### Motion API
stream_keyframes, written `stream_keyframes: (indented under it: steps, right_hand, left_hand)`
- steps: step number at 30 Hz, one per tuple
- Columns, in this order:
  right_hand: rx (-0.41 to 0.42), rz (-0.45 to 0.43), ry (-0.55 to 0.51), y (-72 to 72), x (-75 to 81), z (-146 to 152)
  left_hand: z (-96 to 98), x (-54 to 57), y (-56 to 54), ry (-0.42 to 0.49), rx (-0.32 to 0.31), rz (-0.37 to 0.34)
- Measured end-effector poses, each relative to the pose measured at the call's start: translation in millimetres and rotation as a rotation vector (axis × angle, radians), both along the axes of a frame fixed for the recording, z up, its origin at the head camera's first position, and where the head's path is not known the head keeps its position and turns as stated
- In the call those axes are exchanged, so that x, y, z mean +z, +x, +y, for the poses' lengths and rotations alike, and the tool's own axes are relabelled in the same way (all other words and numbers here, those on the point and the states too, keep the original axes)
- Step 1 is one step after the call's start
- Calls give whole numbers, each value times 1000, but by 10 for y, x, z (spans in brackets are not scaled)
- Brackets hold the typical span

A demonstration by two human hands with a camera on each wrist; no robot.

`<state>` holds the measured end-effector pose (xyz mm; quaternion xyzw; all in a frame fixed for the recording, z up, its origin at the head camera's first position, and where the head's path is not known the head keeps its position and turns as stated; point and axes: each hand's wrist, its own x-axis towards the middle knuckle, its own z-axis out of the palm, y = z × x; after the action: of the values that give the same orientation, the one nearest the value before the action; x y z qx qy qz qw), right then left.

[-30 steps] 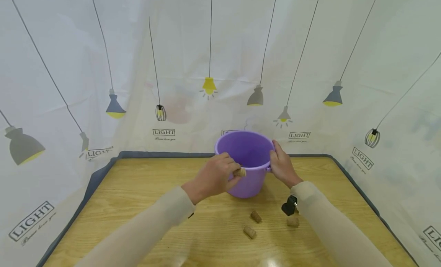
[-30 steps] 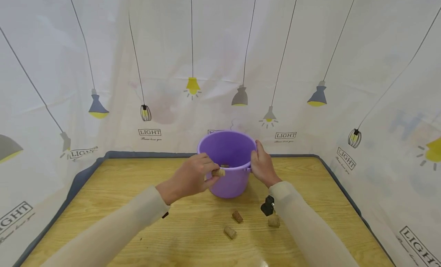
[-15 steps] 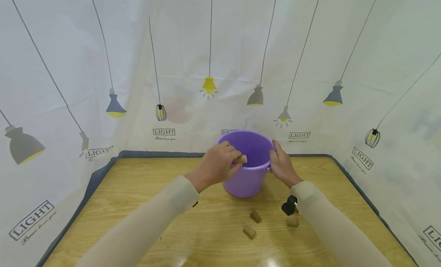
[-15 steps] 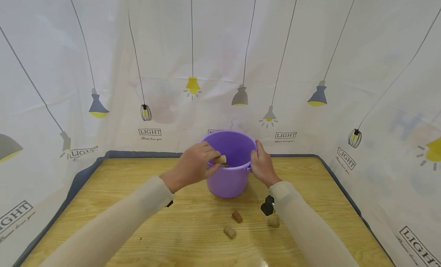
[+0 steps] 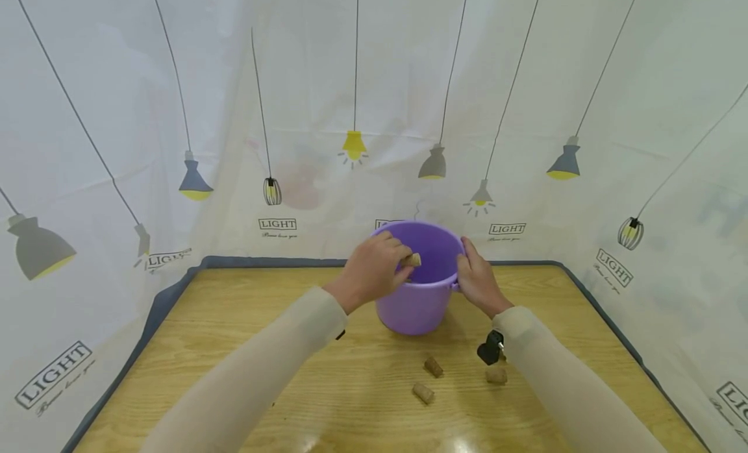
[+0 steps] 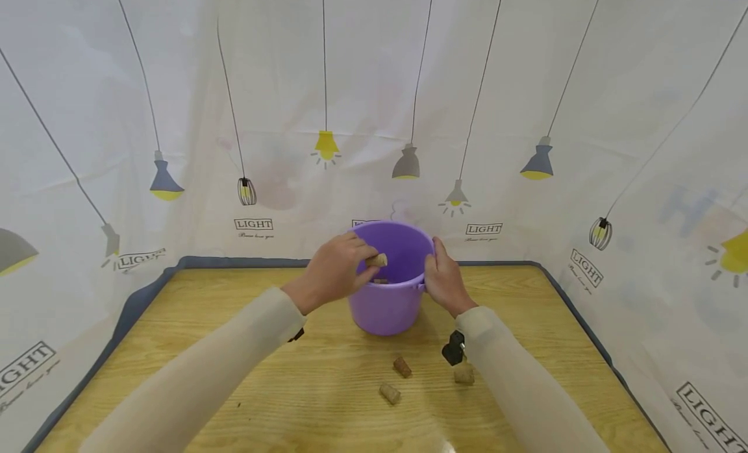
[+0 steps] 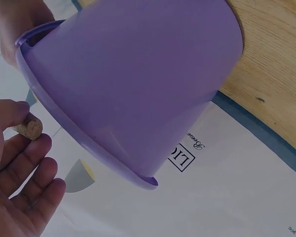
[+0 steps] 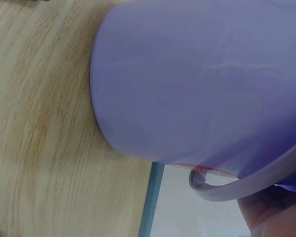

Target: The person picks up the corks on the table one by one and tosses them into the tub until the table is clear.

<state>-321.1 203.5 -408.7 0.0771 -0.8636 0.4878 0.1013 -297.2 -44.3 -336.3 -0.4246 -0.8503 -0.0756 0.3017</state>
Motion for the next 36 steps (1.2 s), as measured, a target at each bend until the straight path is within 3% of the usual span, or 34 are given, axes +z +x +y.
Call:
stream_keyframes:
  steps: [13,21,27,36]
  right_hand:
    - [11,-14,-18,2,-3,-4]
    - [-2,-9,-13,-8,-21,-4]
    - [-6,-5,-17,1,1,-3]
    - [-3,-20,-18,11,10,-8]
  left_hand:
    - [131,6,-125,-72,106,-154]
    - [143,25,-136,-130,230,-310]
    - [120,25,-125,-117,226,-319]
    - [78,10,-120,-69,200,-249]
